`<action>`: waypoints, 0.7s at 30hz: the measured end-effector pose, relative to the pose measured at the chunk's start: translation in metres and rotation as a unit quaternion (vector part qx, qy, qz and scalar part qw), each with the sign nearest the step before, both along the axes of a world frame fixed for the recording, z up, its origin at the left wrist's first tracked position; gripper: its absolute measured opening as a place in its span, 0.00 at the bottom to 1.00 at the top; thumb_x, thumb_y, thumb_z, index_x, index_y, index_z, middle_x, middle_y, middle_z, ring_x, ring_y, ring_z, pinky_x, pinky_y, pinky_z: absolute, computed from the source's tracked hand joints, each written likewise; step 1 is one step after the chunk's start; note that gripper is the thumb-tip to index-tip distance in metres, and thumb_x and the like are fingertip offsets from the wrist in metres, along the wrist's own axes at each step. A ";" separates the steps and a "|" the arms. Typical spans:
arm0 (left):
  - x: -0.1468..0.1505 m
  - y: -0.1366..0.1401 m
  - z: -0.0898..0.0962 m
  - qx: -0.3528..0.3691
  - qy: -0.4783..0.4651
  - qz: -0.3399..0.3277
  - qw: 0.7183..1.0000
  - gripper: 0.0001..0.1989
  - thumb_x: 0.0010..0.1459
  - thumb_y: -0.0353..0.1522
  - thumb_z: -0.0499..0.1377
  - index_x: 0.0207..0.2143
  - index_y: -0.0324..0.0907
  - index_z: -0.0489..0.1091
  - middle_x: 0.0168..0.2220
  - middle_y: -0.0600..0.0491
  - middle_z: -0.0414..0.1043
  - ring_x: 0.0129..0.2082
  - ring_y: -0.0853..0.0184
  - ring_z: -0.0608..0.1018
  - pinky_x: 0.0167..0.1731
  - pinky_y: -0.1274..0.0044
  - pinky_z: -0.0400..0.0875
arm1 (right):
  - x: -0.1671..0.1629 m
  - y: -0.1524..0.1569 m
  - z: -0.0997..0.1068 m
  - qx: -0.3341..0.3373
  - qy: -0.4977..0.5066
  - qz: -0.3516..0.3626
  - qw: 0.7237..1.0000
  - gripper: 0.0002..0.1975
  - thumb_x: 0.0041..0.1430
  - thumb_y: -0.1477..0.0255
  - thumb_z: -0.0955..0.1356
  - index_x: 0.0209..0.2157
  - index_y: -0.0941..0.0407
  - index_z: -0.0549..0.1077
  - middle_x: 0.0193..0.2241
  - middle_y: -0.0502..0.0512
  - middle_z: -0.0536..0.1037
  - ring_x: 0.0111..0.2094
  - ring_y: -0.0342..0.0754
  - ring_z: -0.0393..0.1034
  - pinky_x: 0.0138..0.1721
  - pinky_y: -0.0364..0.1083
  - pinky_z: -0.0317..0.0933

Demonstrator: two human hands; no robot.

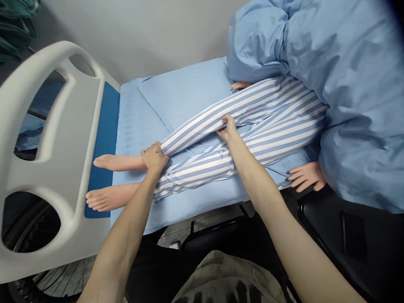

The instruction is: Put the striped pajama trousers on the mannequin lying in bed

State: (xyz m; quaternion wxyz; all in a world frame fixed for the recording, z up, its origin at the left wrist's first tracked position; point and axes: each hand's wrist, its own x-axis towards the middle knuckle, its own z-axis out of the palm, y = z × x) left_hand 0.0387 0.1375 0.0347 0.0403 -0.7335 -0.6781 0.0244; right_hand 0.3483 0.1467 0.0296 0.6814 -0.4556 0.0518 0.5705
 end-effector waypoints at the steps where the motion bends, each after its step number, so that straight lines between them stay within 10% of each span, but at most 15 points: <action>1: 0.002 0.000 0.002 -0.001 -0.004 0.006 1.000 0.21 0.51 0.31 0.58 0.49 0.39 0.67 0.46 0.41 0.76 0.48 0.50 0.76 0.49 0.65 0.62 | 0.000 -0.001 0.001 0.018 0.002 -0.007 1.000 0.06 0.54 0.71 0.65 0.35 0.55 0.68 0.29 0.47 0.74 0.31 0.42 0.69 0.31 0.41 0.67; 21: 0.068 0.006 0.010 0.032 -0.184 0.116 0.976 0.32 0.43 0.39 0.66 0.53 0.48 0.66 0.47 0.47 0.76 0.49 0.48 0.77 0.48 0.64 0.69 | 0.013 -0.028 0.035 0.378 0.113 -0.014 0.919 0.14 0.62 0.59 0.58 0.39 0.51 0.70 0.36 0.50 0.77 0.47 0.46 0.73 0.53 0.54 0.69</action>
